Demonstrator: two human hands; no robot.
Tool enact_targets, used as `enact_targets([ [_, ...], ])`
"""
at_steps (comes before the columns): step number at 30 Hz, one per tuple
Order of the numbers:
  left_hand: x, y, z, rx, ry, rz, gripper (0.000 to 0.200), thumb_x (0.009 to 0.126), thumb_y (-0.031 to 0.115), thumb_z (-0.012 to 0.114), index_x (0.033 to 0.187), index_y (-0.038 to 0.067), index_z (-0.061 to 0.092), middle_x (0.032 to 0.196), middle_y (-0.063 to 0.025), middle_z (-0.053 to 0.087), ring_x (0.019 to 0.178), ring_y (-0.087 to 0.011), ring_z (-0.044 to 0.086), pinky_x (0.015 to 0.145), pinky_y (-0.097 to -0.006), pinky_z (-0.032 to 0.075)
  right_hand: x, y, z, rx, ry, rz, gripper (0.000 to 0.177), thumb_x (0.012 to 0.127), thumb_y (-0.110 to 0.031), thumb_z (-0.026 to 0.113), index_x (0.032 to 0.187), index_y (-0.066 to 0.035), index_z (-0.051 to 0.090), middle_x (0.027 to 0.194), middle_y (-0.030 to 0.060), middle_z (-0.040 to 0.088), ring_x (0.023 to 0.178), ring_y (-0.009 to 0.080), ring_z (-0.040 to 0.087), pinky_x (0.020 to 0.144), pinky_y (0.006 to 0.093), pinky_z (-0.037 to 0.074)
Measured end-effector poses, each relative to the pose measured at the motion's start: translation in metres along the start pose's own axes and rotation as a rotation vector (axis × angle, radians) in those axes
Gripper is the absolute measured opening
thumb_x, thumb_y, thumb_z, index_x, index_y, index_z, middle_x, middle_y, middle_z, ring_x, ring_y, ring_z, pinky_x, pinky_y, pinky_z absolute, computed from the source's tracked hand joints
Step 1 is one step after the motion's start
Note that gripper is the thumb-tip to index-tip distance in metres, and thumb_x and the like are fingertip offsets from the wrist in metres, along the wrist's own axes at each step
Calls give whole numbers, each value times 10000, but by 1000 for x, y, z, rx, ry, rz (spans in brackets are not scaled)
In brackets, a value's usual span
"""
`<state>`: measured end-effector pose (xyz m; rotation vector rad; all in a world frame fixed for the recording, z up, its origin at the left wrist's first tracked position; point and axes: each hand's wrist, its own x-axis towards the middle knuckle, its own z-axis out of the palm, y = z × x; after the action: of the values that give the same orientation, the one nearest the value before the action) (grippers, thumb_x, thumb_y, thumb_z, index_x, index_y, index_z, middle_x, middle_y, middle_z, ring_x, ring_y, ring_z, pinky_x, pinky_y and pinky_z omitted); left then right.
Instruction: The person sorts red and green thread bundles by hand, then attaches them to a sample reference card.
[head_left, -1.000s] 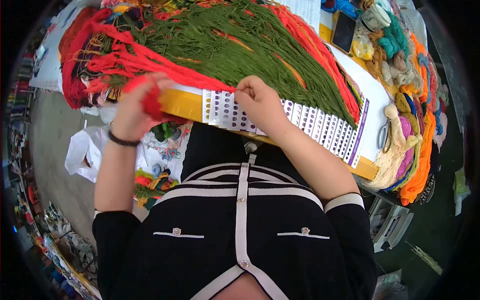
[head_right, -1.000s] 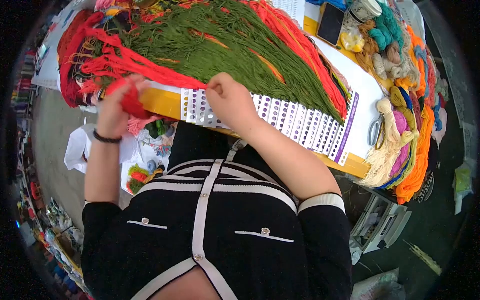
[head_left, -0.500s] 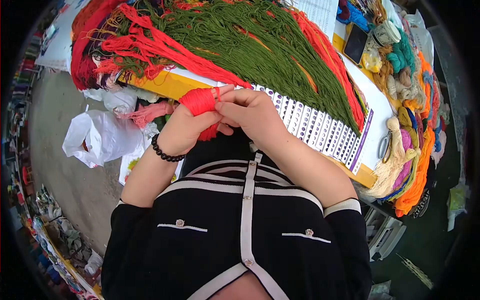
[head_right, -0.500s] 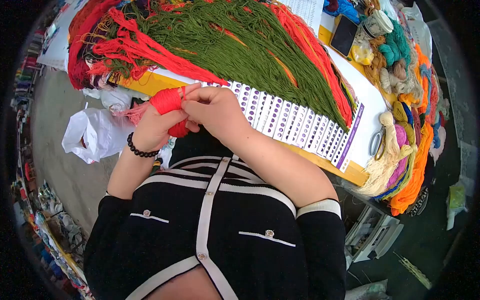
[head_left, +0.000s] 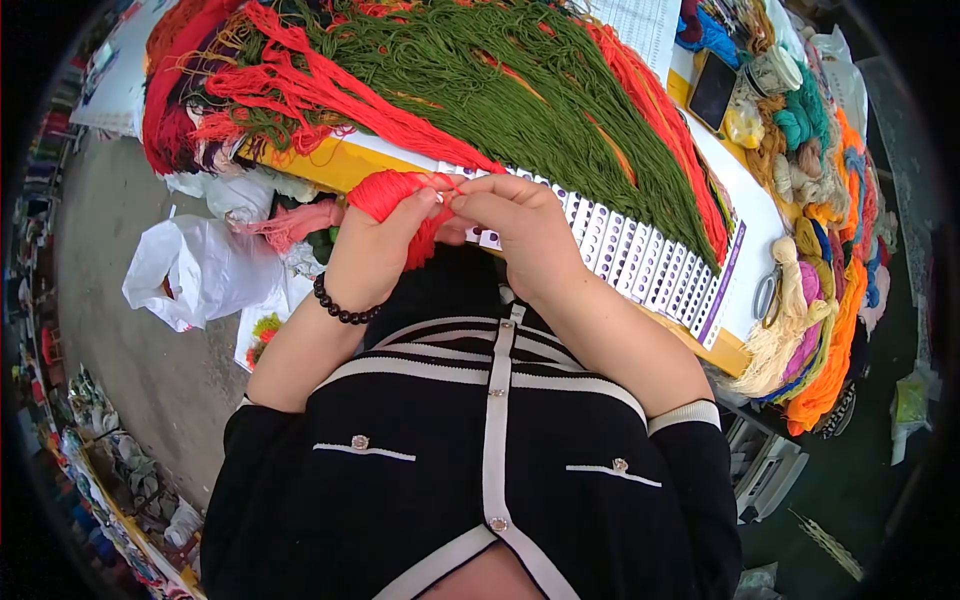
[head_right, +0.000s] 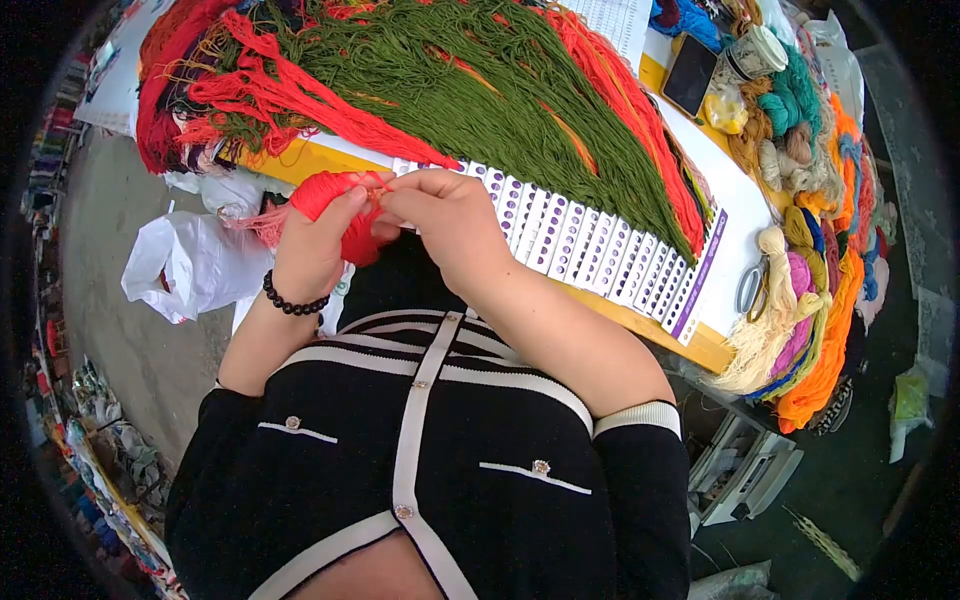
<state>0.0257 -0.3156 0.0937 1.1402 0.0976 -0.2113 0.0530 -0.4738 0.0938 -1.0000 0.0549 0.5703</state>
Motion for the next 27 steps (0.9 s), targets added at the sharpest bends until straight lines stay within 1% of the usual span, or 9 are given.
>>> enact_targets([
  [2,3,3,-6,7,19,23,266,905,80,451,1106,-70,540,928,-140,641,792,-188,635,708,-299,521,2,-2,-1,7,23,-27,112,807,-77,597,852,16,642,809,64,639,758,151,602,760,285,461],
  [4,3,6,-12,16,40,47,285,900,74,440,1123,-78,529,920,-147,645,791,-188,633,738,-294,506,8,-7,-4,385,118,19,147,828,-125,570,869,4,627,727,55,619,743,156,603,773,302,459],
  [6,2,12,-14,-53,-125,-71,432,836,69,478,1248,-60,458,808,-150,654,800,-199,619,795,-310,472,8,-6,-9,427,58,91,160,838,-154,558,874,-9,615,653,38,580,703,134,571,723,288,441],
  [8,2,6,-15,-42,-190,-115,463,820,24,475,1273,-63,431,891,-127,648,815,-173,611,781,-284,466,6,-2,-8,2,-17,70,135,839,-141,575,829,-13,617,649,28,566,616,113,516,625,260,407],
  [14,0,1,1,197,-167,-98,469,854,-26,464,1318,19,410,908,-74,609,744,-150,624,696,-262,493,5,3,5,-98,-28,131,94,829,-85,609,792,0,627,645,26,561,519,91,463,528,225,369],
  [17,-1,3,-2,47,-192,-145,437,849,-13,478,1285,3,444,931,-90,619,730,-157,631,650,-256,501,2,2,8,-90,5,80,108,837,-48,569,777,35,606,586,42,525,485,106,454,492,235,355],
  [21,0,8,-18,119,-282,-183,382,848,5,487,1230,-17,489,973,-113,624,770,-176,638,620,-272,521,-4,-8,12,-4,-16,71,94,838,-25,554,856,54,601,641,60,564,505,124,497,528,251,413],
  [24,-3,12,-9,-50,-142,-191,361,836,13,489,1194,-29,519,944,-123,628,714,-176,626,592,-277,521,-6,-11,13,-9,-12,82,119,842,-16,544,916,68,586,704,83,597,555,145,549,583,263,457],
  [27,-3,9,-8,-123,-35,-145,342,840,17,489,1174,-41,530,941,-125,632,709,-187,632,602,-275,524,-3,-8,6,23,-79,109,103,845,-78,593,912,-6,622,845,41,633,717,89,577,700,236,453],
])
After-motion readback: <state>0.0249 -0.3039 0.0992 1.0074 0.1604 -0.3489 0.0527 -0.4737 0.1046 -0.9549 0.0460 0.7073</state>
